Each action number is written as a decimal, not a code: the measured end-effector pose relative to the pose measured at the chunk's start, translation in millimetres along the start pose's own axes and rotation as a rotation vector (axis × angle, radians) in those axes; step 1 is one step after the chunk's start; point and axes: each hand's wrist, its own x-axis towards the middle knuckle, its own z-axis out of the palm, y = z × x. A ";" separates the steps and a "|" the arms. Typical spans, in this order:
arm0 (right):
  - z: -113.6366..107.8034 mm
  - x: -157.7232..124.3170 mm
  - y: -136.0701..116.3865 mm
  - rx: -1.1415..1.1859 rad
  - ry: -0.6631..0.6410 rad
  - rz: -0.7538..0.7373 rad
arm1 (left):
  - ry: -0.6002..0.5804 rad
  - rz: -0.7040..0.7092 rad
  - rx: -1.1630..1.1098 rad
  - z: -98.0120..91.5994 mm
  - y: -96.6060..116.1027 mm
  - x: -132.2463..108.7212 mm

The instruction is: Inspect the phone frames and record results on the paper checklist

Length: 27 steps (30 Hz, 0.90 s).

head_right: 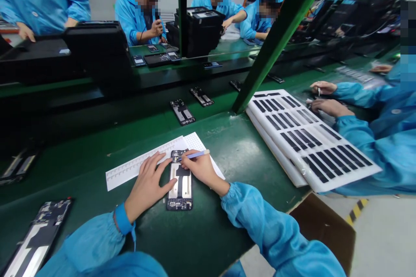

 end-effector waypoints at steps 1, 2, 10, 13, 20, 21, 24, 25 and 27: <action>0.0 -0.2 0.1 -0.023 -0.005 -0.018 | -0.006 0.003 0.006 -0.3 0.4 0.4; -0.1 -0.9 0.5 -0.046 -0.010 -0.036 | -0.014 0.004 0.016 -0.7 1.0 0.7; -1.7 5.5 -5.9 -0.055 0.144 -0.135 | -0.050 -0.004 0.056 -4.7 7.9 0.4; -5.1 33.3 -11.4 -0.018 0.121 -0.138 | 0.004 -0.013 0.010 -2.4 3.5 5.7; -12.0 85.9 4.2 -0.087 -0.140 -0.024 | 0.079 -0.076 0.053 12.5 -15.6 31.8; -12.9 87.1 6.9 -0.086 -0.148 -0.018 | 0.065 -0.069 0.051 14.0 -17.0 33.2; -15.0 87.0 10.7 -0.081 -0.174 0.000 | 0.042 -0.067 0.043 16.2 -18.8 33.6; -15.4 86.8 10.8 -0.079 -0.184 0.006 | 0.037 -0.070 0.042 16.4 -19.0 33.3; -16.0 86.6 10.0 -0.073 -0.203 0.016 | 0.030 -0.073 0.040 16.3 -19.1 32.9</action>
